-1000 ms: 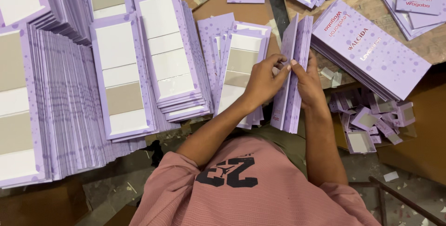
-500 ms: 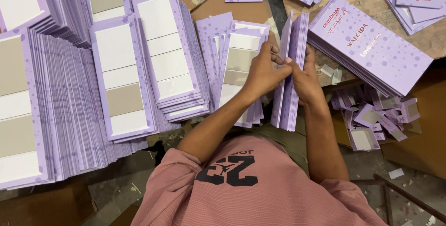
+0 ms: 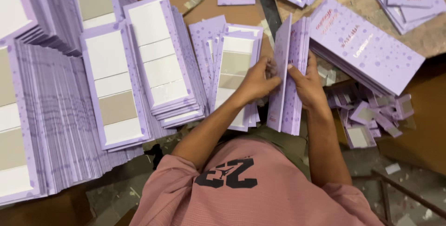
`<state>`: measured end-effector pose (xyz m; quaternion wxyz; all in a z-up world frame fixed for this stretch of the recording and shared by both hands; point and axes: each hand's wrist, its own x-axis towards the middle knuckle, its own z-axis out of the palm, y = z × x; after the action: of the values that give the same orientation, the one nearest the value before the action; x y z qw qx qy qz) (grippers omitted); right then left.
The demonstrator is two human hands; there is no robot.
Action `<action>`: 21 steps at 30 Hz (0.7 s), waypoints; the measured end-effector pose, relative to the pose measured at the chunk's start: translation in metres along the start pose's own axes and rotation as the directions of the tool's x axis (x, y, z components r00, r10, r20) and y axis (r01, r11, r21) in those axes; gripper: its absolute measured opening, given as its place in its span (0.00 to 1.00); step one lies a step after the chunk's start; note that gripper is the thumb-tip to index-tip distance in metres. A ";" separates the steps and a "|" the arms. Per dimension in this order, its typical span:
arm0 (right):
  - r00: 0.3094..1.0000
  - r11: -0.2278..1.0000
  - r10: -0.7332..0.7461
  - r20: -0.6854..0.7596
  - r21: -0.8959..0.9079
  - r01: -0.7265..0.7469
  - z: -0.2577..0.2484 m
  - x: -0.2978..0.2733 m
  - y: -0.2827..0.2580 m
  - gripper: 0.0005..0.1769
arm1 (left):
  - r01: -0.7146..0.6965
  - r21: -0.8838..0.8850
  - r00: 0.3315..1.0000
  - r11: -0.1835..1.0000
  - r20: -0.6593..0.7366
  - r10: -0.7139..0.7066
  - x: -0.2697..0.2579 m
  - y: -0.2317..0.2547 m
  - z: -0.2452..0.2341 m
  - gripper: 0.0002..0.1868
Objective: The person sits on the floor at a low table and repeatedly picks up purple rectangular paper sheets from a large stack. They separate small batches, align the edges, and place them into a growing finished stack on the right side of the table.
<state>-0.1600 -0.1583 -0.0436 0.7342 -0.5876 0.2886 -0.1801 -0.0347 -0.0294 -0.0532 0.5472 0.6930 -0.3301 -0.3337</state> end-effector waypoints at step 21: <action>0.992 0.988 -0.075 0.100 0.139 0.061 0.014 -0.004 -0.002 0.40 | -0.002 -0.086 0.998 0.996 -0.064 -0.004 -0.002 0.043 -0.012 0.19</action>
<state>-0.1535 -0.1458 -0.0388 0.7802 -0.5543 0.2162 -0.1932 -0.0297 -0.0295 -0.0091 0.5867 0.6792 -0.2974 -0.3257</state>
